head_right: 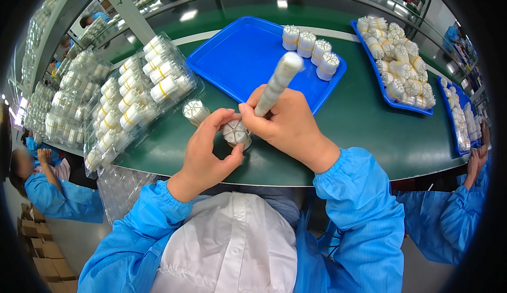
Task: The person inserts a white cylindrical component into a small white circular base using a tool. They repeat this process for multiple units, placing the assembled items into a blue tray. The person also handles clear plastic packaging containing the components.
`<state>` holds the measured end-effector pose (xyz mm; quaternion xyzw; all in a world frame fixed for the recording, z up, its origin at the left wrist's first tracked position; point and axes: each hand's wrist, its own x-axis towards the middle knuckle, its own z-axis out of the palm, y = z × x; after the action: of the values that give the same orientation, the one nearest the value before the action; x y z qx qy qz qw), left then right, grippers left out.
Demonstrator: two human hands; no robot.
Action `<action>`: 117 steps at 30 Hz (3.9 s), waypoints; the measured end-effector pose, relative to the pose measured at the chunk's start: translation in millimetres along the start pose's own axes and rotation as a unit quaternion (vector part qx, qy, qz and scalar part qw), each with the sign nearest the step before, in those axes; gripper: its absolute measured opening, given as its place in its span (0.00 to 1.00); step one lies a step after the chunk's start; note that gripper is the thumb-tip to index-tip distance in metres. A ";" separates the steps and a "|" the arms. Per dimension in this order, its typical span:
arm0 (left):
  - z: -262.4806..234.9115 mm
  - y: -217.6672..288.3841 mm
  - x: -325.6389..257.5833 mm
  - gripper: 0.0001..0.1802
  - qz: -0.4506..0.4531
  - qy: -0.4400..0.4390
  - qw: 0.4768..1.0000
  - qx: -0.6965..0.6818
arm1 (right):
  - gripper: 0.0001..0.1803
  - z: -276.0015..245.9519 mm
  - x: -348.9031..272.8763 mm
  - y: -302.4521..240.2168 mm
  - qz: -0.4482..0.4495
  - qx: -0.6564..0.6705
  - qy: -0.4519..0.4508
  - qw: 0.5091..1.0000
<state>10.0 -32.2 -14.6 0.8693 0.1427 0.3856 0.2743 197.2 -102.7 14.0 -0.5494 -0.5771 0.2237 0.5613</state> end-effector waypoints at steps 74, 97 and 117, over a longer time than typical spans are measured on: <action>0.5 -1.2 2.1 0.30 0.008 0.016 1.000 0.019 | 0.07 1.4 -1.8 4.5 -0.055 -0.038 0.029 0.997; 2.9 0.0 2.8 0.33 -0.001 0.002 1.000 -0.014 | 0.08 -2.0 -0.4 9.8 -0.045 -0.046 0.000 0.998; -0.3 0.7 1.3 0.34 -0.023 -0.012 0.999 -0.039 | 0.08 -4.5 -0.9 6.9 -0.030 -0.050 -0.030 0.998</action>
<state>10.7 -32.1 -13.3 0.8592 0.1443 0.3736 0.3184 203.7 -103.0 8.8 -0.5523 -0.6203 0.1946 0.5218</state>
